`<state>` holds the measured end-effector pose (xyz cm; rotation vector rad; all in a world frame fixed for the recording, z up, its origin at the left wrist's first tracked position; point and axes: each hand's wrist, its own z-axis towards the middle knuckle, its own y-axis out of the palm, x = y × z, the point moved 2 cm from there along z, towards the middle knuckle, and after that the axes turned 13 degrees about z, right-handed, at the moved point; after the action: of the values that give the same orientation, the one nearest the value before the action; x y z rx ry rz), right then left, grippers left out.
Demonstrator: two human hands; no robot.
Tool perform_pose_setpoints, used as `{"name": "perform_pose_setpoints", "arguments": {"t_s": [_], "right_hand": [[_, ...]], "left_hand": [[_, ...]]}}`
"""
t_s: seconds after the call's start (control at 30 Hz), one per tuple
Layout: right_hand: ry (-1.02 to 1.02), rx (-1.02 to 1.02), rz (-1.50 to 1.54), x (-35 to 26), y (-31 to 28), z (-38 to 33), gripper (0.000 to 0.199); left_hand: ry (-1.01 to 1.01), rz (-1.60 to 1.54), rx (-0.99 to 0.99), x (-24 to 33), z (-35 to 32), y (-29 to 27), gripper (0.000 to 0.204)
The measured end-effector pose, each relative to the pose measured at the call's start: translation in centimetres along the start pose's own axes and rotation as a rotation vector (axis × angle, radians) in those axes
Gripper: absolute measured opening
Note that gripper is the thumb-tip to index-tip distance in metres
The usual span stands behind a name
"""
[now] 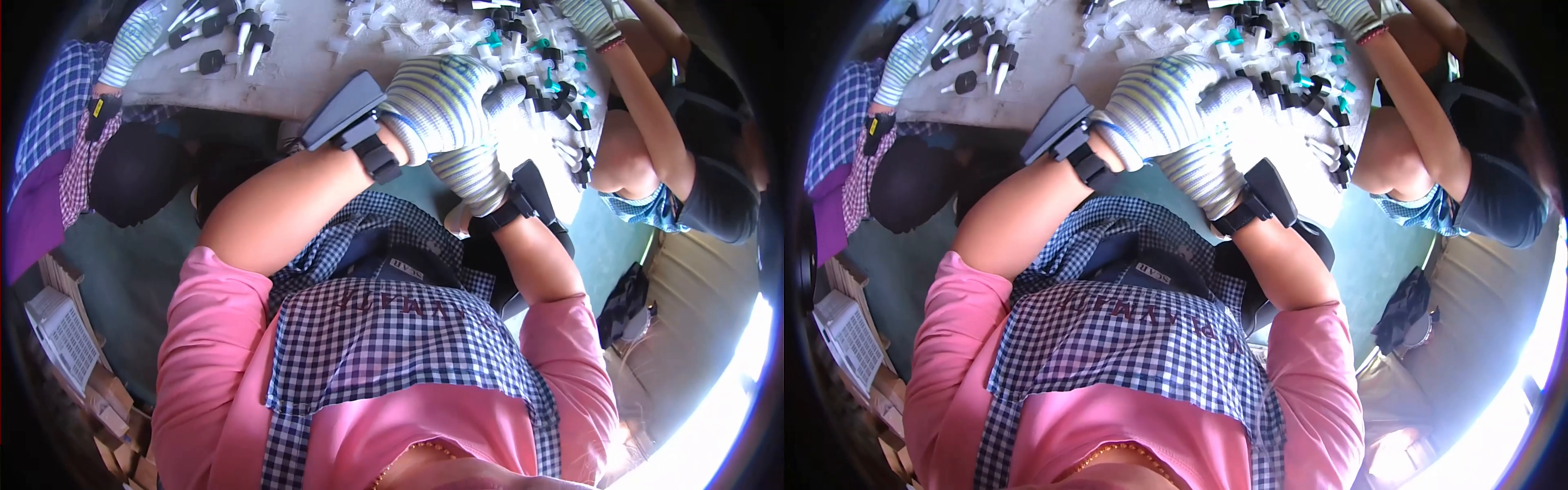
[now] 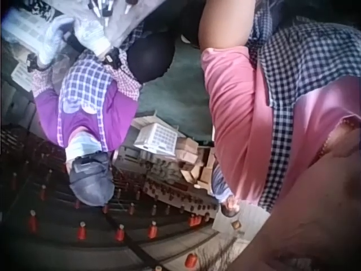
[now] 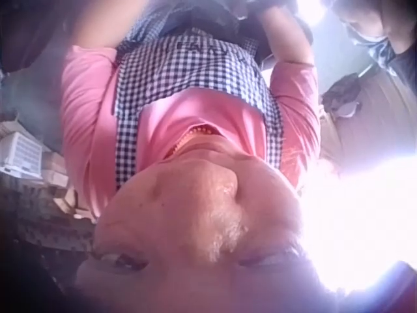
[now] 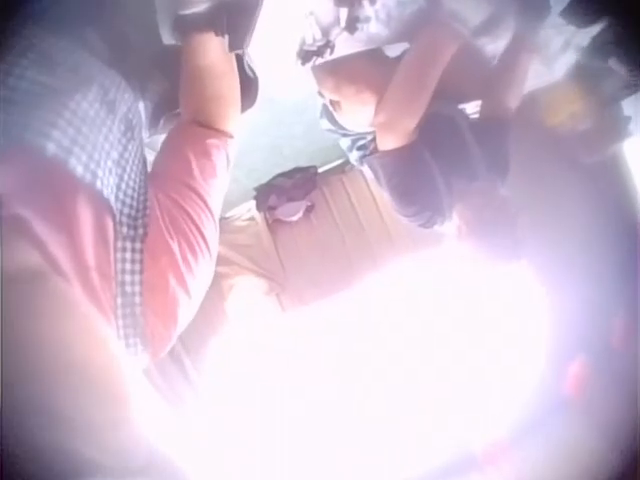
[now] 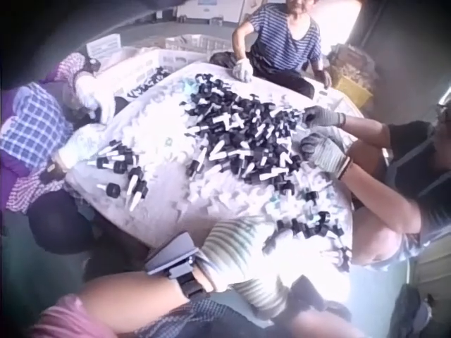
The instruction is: Assembling various plastic components of pump sprayers or dispensers.
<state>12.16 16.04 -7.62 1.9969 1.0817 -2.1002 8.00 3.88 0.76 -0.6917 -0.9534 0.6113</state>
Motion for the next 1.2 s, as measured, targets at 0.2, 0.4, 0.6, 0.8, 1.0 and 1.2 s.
{"name": "perform_pose_setpoints", "arguments": {"t_s": [0.2,0.4,0.6,0.8,1.0,1.2], "right_hand": [[-0.110,0.285,-0.042,-8.1,-2.4,1.2,0.040],[-0.129,0.310,0.070,-8.8,-3.9,1.3,0.039],[-0.049,0.297,-0.044,-9.5,-4.2,1.2,0.049],[0.041,0.263,0.035,-9.7,-4.6,1.0,0.057],[0.082,0.266,0.205,-9.8,-4.9,0.6,0.053],[0.174,0.239,0.247,-11.2,-6.0,0.0,0.049]], "left_hand": [[-0.205,-0.846,-0.077,-2.3,0.5,-2.4,0.046],[0.010,-0.100,0.078,-3.8,0.5,-3.1,0.048],[-0.156,-0.283,-0.069,-4.2,0.6,-3.2,0.034],[-0.646,-1.631,-0.309,-4.1,0.9,-0.5,0.025],[-0.607,-1.554,-0.317,-3.2,0.1,-0.1,0.034],[-0.560,-1.563,-0.267,-2.4,-0.6,1.2,0.045]]}}
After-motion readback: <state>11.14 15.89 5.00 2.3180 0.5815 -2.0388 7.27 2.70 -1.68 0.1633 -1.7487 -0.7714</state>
